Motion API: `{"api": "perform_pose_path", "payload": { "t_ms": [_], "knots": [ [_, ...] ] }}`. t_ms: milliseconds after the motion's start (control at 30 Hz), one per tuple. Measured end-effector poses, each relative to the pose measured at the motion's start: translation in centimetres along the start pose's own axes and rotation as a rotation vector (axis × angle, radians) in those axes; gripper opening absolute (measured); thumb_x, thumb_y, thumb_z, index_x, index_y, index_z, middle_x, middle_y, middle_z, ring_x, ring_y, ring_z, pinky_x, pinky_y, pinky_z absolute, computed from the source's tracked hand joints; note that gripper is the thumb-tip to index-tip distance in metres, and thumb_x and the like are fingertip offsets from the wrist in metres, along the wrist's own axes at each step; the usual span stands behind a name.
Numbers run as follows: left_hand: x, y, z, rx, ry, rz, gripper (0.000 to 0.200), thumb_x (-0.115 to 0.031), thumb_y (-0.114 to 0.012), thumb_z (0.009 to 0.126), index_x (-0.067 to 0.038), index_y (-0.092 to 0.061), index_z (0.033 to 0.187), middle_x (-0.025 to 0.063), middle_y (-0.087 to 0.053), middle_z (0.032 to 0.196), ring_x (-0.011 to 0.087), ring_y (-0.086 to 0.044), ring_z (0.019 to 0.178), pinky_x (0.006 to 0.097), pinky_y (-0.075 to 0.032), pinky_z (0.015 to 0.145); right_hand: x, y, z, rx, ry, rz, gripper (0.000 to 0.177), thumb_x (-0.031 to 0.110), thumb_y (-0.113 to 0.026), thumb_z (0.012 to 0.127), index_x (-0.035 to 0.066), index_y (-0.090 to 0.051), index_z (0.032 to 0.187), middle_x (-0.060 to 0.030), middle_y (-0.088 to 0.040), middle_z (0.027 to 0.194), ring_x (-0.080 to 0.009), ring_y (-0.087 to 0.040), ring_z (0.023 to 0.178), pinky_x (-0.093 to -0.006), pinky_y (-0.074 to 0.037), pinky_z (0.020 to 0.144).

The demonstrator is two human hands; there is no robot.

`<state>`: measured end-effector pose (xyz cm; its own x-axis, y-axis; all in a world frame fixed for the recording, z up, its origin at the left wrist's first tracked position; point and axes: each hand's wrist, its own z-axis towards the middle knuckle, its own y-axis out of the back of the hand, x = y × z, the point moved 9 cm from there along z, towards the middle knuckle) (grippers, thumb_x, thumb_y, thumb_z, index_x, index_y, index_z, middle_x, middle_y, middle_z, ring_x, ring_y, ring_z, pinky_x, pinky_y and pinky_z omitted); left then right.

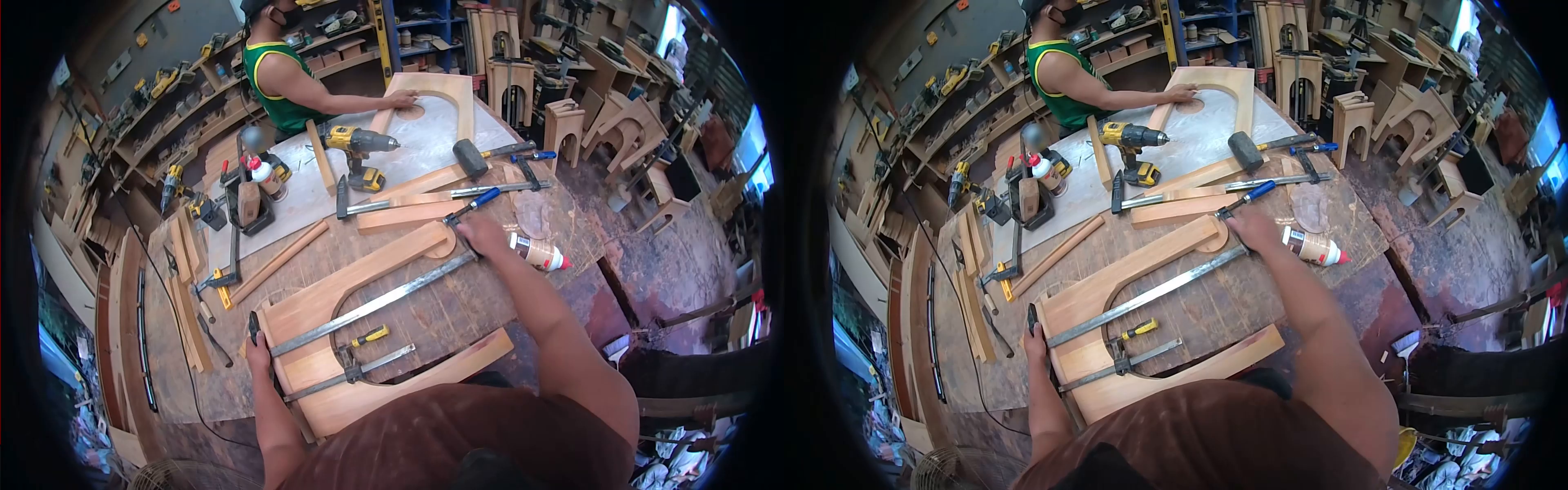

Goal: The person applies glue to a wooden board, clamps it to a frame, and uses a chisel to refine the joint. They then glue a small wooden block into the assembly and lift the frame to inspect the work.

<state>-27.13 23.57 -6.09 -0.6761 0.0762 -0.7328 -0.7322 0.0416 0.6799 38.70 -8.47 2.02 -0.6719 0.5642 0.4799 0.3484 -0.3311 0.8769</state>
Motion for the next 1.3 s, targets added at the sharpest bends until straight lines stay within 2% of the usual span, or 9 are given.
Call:
{"api": "perform_pose_path", "payload": {
  "t_ms": [67,200,300,567,700,800,900,1067,1300],
  "knots": [
    [0.1,0.0,-0.2,0.027,0.030,0.041,0.043,-0.038,-0.055,0.098,0.004,-0.060,0.103,0.0175,-0.065,0.087,0.0276,-0.061,0.079,0.0410,-0.048,0.074,-2.0,5.2,-1.8,-0.228,-0.029,-0.031,0.060,0.052,-0.062,0.088,0.007,-0.059,0.126,-0.0192,-0.065,0.118,-0.0378,-0.061,0.110,-0.0480,-0.047,0.095],
    [-0.1,0.1,-0.9,0.058,0.104,0.060,0.042,-0.038,-0.054,0.098,0.004,-0.058,0.102,0.0198,-0.065,0.089,0.0304,-0.062,0.082,0.0424,-0.048,0.078,-8.8,6.4,-8.3,0.109,-0.039,-0.089,0.077,0.047,-0.083,0.066,0.011,-0.057,0.129,-0.0151,-0.064,0.121,-0.0354,-0.059,0.115,-0.0476,-0.046,0.096],
    [-0.8,0.2,-1.4,0.050,0.118,0.043,0.042,-0.038,-0.054,0.098,0.004,-0.057,0.100,0.0192,-0.065,0.089,0.0299,-0.061,0.081,0.0416,-0.048,0.077,-9.5,7.2,-10.6,0.008,0.083,-0.279,0.083,0.046,-0.086,0.059,0.013,-0.056,0.129,-0.0137,-0.065,0.115,-0.0341,-0.060,0.112,-0.0472,-0.047,0.094],
    [-0.1,0.3,-1.1,0.040,0.106,0.057,0.042,-0.039,-0.054,0.097,0.003,-0.058,0.099,0.0197,-0.064,0.088,0.0302,-0.061,0.081,0.0422,-0.047,0.078,-15.2,10.9,-6.0,0.488,-0.272,-0.864,0.053,0.038,-0.082,0.070,0.017,-0.069,0.117,-0.0106,-0.069,0.117,-0.0286,-0.065,0.111,-0.0444,-0.049,0.092],
    [0.2,0.3,-1.0,0.034,0.106,0.021,0.043,-0.040,-0.056,0.097,0.003,-0.058,0.100,0.0200,-0.064,0.088,0.0307,-0.061,0.081,0.0424,-0.047,0.078,-19.7,8.7,-3.5,0.577,-0.310,-1.129,0.060,0.039,-0.085,0.067,0.013,-0.070,0.119,-0.0108,-0.067,0.123,-0.0282,-0.063,0.115,-0.0457,-0.048,0.096],
    [-0.3,0.5,-1.3,0.004,0.079,0.021,0.043,-0.040,-0.056,0.097,0.003,-0.059,0.100,0.0195,-0.065,0.088,0.0304,-0.061,0.081,0.0421,-0.048,0.078,-18.5,5.8,-3.1,0.673,-0.242,-1.341,0.046,0.033,-0.066,0.086,0.009,-0.067,0.125,-0.0111,-0.062,0.133,-0.0337,-0.059,0.121,-0.0635,-0.040,0.096],
    [-2.7,1.1,-2.5,0.008,0.105,0.000,0.043,-0.040,-0.056,0.097,0.003,-0.060,0.100,0.0193,-0.065,0.087,0.0302,-0.062,0.081,0.0422,-0.048,0.078,-18.2,2.9,-2.3,0.690,-0.251,-1.383,0.046,0.035,-0.062,0.088,0.009,-0.067,0.125,-0.0124,-0.063,0.132,-0.0350,-0.060,0.119,-0.0640,-0.040,0.095],
    [-1.9,1.1,-2.2,-0.002,0.102,0.015,0.043,-0.039,-0.056,0.096,0.004,-0.060,0.099,0.0203,-0.066,0.088,0.0306,-0.063,0.082,0.0430,-0.048,0.077,-14.0,1.4,-3.6,0.450,0.059,-1.074,0.042,0.038,-0.066,0.085,0.010,-0.071,0.115,-0.0128,-0.069,0.117,-0.0318,-0.066,0.105,-0.0566,-0.045,0.091],
    [-2.1,1.3,-2.1,-0.003,0.113,0.069,0.044,-0.040,-0.057,0.096,0.003,-0.059,0.097,0.0223,-0.065,0.089,0.0333,-0.064,0.084,0.0440,-0.048,0.078,9.8,8.9,-12.2,0.427,0.323,0.631,0.029,0.013,-0.076,0.081,0.001,-0.069,0.106,-0.0045,-0.070,0.088,-0.0142,-0.065,0.077,-0.0291,-0.052,0.070]
  ]
}}
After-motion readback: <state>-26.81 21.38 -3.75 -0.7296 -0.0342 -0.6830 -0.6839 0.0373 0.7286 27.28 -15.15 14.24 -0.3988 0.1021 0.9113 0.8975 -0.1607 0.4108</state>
